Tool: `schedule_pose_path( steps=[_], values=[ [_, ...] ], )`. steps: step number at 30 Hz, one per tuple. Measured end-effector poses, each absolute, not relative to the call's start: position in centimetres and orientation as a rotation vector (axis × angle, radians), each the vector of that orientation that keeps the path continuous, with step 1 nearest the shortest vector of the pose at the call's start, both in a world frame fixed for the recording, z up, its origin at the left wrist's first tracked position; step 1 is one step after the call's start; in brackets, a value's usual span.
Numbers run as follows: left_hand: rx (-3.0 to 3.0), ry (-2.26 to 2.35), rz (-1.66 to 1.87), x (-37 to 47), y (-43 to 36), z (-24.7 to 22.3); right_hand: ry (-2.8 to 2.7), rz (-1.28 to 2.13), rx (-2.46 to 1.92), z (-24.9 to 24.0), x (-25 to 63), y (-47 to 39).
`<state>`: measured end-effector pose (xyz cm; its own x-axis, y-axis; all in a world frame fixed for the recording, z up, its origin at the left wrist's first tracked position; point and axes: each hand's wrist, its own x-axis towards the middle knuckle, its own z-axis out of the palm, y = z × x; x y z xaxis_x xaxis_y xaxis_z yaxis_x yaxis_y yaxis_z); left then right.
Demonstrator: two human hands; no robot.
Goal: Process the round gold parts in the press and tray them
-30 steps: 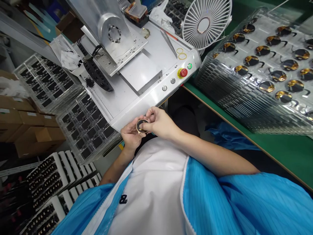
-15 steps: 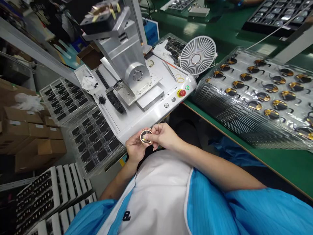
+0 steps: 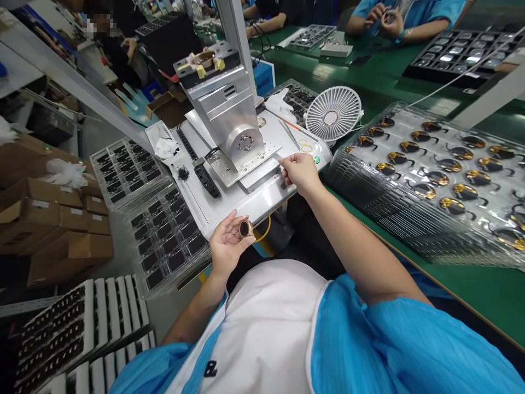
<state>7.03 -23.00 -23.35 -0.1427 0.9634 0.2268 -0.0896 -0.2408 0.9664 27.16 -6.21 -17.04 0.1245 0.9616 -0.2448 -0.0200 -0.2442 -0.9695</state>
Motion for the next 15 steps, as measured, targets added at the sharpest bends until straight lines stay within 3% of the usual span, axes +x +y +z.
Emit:
schedule_pose_path(
  steps=[3, 9, 15],
  values=[
    [1.434, 1.208, 1.568, 7.3, -23.2, -23.0, -1.083, 1.334, -1.282, -16.7, 26.7, -9.4],
    [1.631, 1.294, 1.579, 8.0, -23.4, -22.1, -1.337, 1.727, -1.160, -15.9, 25.3, -17.2],
    [1.696, 1.308, 1.592, 8.2, -23.4, -21.9, -1.349, 1.733, -1.206, -16.1, 24.5, -18.3]
  ],
)
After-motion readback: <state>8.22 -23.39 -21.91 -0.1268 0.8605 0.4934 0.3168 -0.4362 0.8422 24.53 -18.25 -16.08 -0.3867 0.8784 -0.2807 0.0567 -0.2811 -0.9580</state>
